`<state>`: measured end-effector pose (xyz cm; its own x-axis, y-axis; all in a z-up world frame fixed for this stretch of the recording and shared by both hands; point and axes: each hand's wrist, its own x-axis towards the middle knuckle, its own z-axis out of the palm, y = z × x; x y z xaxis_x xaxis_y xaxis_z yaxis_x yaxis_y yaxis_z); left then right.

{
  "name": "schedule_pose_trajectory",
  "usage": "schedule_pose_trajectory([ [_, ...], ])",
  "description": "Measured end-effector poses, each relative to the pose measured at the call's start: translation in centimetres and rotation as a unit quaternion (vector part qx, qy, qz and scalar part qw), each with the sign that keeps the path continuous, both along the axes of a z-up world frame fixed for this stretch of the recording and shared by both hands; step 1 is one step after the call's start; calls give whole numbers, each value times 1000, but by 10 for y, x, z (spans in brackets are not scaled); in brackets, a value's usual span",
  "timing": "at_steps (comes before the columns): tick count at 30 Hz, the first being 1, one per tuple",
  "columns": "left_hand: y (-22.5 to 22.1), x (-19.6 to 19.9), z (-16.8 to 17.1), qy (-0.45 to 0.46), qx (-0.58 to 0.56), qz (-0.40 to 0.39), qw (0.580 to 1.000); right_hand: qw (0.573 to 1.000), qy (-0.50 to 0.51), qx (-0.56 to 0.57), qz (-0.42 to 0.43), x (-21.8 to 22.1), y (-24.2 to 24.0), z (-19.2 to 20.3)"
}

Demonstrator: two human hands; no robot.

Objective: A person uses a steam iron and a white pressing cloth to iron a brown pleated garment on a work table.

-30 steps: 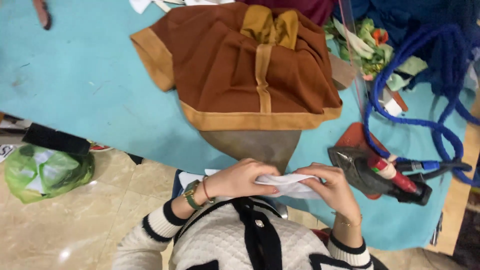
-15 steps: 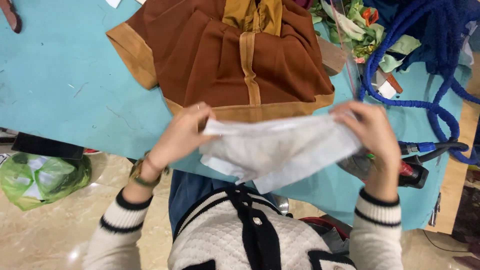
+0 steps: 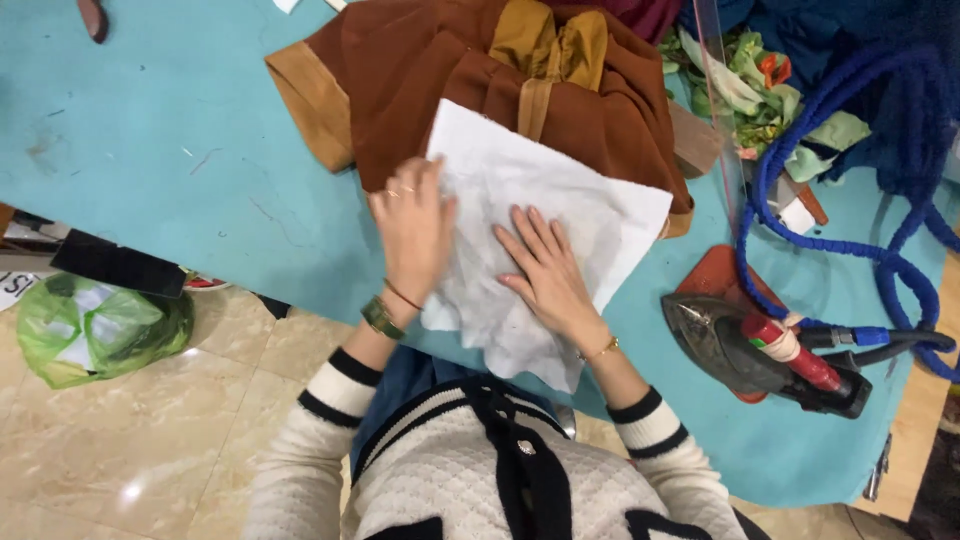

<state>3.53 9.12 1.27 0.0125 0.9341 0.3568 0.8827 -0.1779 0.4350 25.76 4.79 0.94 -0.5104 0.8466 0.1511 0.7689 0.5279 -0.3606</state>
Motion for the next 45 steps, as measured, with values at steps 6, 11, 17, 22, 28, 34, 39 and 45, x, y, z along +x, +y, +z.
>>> schedule_pose_trajectory([
  [6,-49,44,-33,44,28,-201,978,999,-32,11,-37,59,-28,-9],
  [11,-67,16,-24,27,19,-163,986,957,-150,104,-227,170,-85,28],
  [17,-77,-9,-12,183,10,-57,981,880,-271,14,-389,282,-145,51],
  [22,-81,-5,-10,154,15,-33,987,869,-288,-33,-401,316,-137,31],
  [28,-81,-9,-14,84,-4,-33,996,846,-245,-145,-451,275,-120,70],
  [34,-84,-5,-25,44,11,-25,999,898,-105,-145,-401,197,-64,93],
  [39,-95,-9,-21,8,27,-17,999,955,-207,-15,-212,100,1,84],
  [45,-113,-28,-6,0,32,4,999,956,-279,94,-7,-7,44,98],
])
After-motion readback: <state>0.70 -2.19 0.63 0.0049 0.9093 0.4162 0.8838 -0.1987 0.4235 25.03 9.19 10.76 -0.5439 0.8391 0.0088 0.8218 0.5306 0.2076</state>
